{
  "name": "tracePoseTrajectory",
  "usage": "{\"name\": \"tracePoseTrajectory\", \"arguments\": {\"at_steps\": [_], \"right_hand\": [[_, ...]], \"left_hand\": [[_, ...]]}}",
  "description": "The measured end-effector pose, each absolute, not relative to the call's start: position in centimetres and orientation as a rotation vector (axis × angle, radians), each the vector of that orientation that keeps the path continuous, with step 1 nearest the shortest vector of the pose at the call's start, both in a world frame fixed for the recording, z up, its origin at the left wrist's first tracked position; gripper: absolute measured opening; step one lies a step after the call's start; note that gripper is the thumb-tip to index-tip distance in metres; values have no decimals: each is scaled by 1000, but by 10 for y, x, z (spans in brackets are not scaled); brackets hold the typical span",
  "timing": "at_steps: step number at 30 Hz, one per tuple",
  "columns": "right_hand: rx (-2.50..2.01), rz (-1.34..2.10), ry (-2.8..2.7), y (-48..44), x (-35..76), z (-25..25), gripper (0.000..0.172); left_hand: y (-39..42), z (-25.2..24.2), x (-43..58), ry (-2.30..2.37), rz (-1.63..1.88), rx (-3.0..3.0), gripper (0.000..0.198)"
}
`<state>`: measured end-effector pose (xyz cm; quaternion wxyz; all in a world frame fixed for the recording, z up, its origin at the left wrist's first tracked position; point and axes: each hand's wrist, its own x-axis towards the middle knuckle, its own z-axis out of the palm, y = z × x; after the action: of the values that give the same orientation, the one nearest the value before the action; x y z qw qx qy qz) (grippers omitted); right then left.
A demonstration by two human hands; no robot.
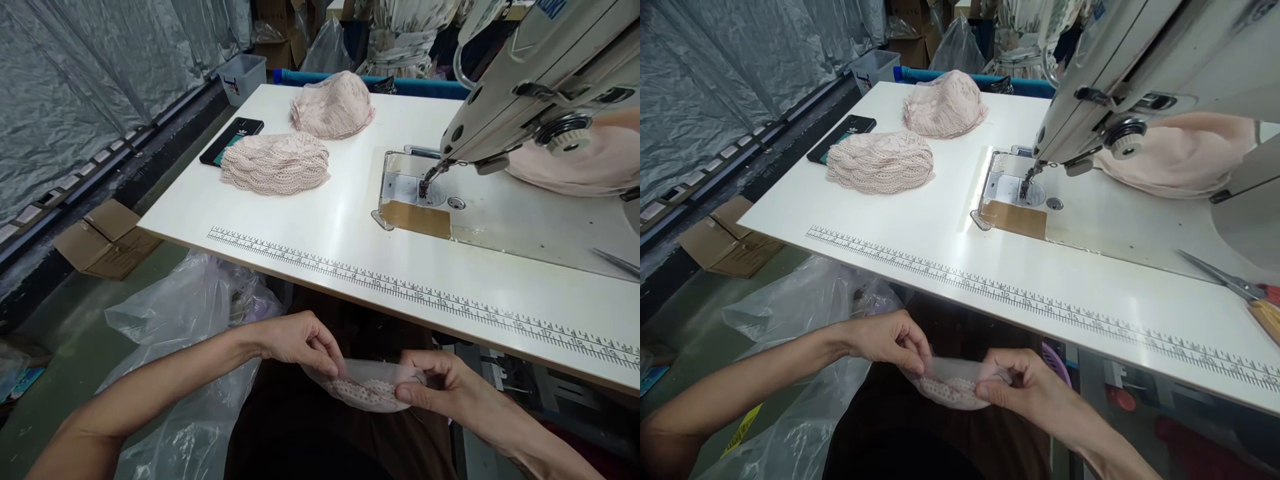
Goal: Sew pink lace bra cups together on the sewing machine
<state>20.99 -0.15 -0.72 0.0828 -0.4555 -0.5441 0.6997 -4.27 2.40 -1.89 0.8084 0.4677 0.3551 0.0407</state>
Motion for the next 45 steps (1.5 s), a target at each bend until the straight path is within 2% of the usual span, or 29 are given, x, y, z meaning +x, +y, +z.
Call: {"name": "tracePoseTrajectory", "arguments": {"at_steps": [6,18,33,40,45], "right_hand": [[-1354,2115,-1600,-2,204,-2,40],[-1313,2108,-1558,-1,204,-7,33],[-1312,2069,-1567,-2,203,-6,36],[-1445,2046,-1497,-6,200,-5,40],[-1357,2077,-1599,-3,198,-7,40]], "left_hand": [[22,-20,-47,750,79,998,21],[23,-20,-48,731,55,941,16],[28,-19,-52,592,48,955,17],[27,-20,-53,558,70,897,31],[26,-24,-57,554,72,903,35]]}}
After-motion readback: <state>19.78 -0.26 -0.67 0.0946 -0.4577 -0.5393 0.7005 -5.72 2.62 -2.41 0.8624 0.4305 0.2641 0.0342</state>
